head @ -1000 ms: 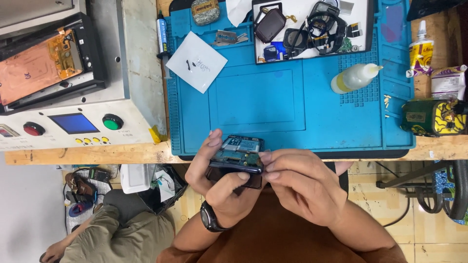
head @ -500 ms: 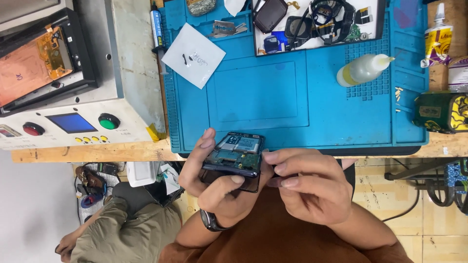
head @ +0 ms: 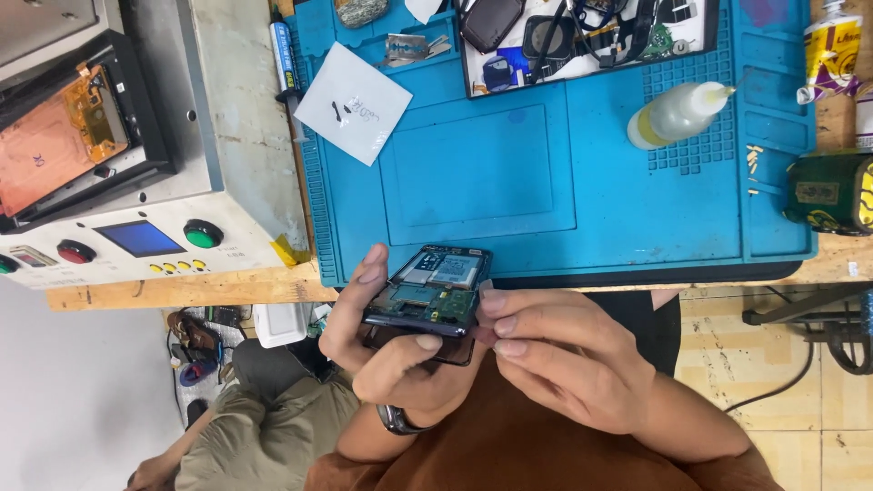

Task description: The person works on a disassembled smartphone, applying liquid from a bottle to the internal components and peeling off a protective film from a screen assembly. The person handles the phone, a liquid bottle, and a screen protector while seated at a workbench.

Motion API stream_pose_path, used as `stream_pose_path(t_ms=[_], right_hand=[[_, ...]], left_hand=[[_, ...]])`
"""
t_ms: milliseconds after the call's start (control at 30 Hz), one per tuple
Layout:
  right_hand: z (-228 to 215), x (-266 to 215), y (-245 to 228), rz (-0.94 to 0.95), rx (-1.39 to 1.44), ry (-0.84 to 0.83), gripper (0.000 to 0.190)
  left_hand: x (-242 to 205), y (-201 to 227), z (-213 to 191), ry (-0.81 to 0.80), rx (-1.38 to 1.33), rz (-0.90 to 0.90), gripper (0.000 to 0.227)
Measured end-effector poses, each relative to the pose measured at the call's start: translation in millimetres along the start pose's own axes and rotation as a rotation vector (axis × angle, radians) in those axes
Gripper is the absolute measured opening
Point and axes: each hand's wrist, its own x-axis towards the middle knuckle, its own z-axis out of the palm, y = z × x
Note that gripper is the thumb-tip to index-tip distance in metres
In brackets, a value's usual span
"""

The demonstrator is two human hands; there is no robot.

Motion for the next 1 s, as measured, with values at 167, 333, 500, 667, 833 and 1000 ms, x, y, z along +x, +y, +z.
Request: stream_pose_path(t_ms=[167, 333, 500, 667, 833, 1000], right_hand=[[1, 3, -1, -0.009, -0.022, 0.004, 0.025], [5, 3, 2, -0.028, -0.019, 0.026, 0.023], [14, 11, 5, -0.178, -0.075, 0.141, 0.02], [22, 18, 3, -0.242, -0.196, 0.237, 0.017], [11, 23, -7, -0.135, -0.214, 0.126, 0.016], [7, 30, -15, -0.038, -0.211, 0.06, 0.017]], left_hand=[[0, -1, -4, -0.024, 0.012, 0.008, 0.043], [0, -1, -4, -0.052, 0.021, 0.02, 0.035], [-2, 1, 2, 0.033, -0.048, -0.02, 0.027], [-4, -1, 3, 0.056, -0.051, -0.02, 0.014], [-3, 0, 3, 0.053, -0.078, -0.049, 0.017], [0, -2, 2, 0.0, -0.092, -0.017, 0.018]])
